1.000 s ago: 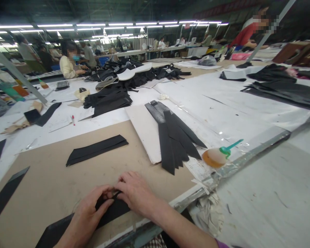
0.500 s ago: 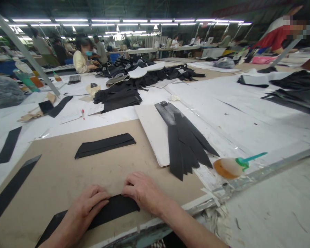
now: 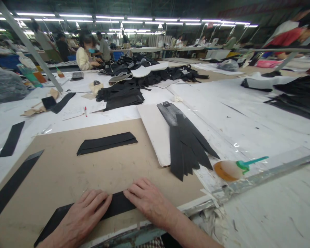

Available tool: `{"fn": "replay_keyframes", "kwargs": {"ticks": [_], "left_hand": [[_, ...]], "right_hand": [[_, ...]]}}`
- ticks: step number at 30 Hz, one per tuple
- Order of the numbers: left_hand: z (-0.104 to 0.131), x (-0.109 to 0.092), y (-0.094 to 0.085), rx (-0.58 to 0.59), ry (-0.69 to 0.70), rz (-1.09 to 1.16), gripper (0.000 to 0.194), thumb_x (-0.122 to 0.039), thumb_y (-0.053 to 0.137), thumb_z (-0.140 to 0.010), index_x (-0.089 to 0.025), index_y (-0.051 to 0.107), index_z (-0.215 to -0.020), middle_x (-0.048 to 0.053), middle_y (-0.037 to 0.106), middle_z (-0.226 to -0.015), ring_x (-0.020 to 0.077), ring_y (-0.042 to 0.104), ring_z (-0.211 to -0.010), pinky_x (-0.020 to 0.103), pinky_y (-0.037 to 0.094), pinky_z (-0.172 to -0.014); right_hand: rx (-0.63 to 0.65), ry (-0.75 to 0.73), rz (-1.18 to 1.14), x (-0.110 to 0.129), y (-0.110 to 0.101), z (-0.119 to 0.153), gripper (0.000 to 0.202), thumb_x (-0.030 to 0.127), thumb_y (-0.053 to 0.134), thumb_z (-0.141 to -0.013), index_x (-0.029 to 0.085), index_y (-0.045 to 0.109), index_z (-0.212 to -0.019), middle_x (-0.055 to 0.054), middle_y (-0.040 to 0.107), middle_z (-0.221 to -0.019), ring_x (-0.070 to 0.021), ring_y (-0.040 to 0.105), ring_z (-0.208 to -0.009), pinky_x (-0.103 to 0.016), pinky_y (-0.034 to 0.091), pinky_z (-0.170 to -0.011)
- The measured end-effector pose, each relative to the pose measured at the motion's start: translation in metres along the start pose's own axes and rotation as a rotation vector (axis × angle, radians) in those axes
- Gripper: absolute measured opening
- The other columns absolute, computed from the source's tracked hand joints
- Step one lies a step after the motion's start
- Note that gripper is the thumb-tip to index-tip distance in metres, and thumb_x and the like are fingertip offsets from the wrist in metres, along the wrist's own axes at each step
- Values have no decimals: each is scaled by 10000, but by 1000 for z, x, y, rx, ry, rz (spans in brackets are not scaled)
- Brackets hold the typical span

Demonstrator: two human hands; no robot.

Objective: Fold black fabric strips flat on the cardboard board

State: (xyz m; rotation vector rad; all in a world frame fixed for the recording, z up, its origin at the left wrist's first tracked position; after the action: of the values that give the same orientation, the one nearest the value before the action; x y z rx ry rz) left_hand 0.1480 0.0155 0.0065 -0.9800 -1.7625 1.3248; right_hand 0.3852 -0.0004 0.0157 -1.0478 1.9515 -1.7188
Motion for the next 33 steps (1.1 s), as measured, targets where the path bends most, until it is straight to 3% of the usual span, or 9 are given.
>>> {"fn": "replay_keyframes", "kwargs": {"ticks": [6,10,14,16,20,23,26,29,33], "left_hand": [[2,-2,5,14,5,-48,393,-132,496,-948,-118,534,-1339,103,633,-1190,264,535,-1084,405,395,-997],[4,-4,8,-4,-12,-46,376,-114,461,-953,-134,550,-1318,105,643,-1188,263,546,-1097,416,404,-1004],[8,-4,9,-45,-24,-36,397,-132,452,-957,-109,532,-1346,121,637,-1197,273,540,-1125,423,389,-1034],[8,-4,9,-45,-25,-27,421,-140,465,-952,-99,513,-1368,130,631,-1214,279,539,-1127,428,396,-1035],[6,-3,9,-35,-42,13,424,-102,484,-926,-120,527,-1347,118,648,-1198,282,573,-1094,425,457,-989],[10,6,10,-57,-158,82,446,-95,523,-924,-161,497,-1365,104,643,-1240,274,605,-1087,417,506,-954],[26,26,7,-83,-371,276,587,-192,630,-918,-193,383,-1450,125,577,-1362,277,586,-1185,415,520,-982],[48,50,0,8,-572,586,664,-222,672,-902,-269,339,-1475,88,574,-1341,227,600,-1144,380,512,-995],[65,73,-13,148,-657,815,484,-222,659,-913,-303,492,-1360,16,627,-1135,191,603,-999,342,492,-927]], "right_hand": [[-100,239,1,10,-6,-8,217,88,637,-891,176,647,-1089,-59,652,-1046,-225,532,-967,-394,442,-902],[-98,234,93,44,11,-29,427,111,638,-883,129,563,-1303,-107,636,-1183,-262,530,-1019,-411,437,-931],[-69,199,189,57,30,-22,518,140,700,-850,58,534,-1333,-131,630,-1187,-280,532,-1011,-410,452,-921],[-70,241,238,52,27,-12,563,108,728,-812,60,533,-1339,-125,636,-1156,-284,537,-998,-420,453,-926],[-71,376,262,47,8,-13,335,48,697,-767,129,649,-1089,-89,649,-974,-266,555,-877,-440,468,-867],[-135,436,256,56,1,-33,402,31,623,-794,119,615,-1186,-112,655,-1039,-286,576,-932,-457,472,-877],[-209,407,213,66,5,-52,414,63,575,-876,105,553,-1287,-122,662,-1074,-289,595,-953,-454,488,-871],[-201,381,106,71,12,-65,354,132,626,-911,137,561,-1258,-106,666,-1079,-285,608,-947,-447,512,-845],[-78,383,-71,73,20,-82,354,168,715,-878,178,590,-1209,-84,649,-1118,-288,598,-1004,-458,526,-878]]}}
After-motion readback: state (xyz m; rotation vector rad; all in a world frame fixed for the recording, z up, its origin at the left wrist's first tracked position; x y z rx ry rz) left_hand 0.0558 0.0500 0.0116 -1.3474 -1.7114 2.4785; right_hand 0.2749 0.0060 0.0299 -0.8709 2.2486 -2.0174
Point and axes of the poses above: each hand's wrist, its own z-axis away from the middle knuckle, its own y-axis out of the palm, x = y × z, the point moved 3 cm from there along -z, towards the middle knuckle
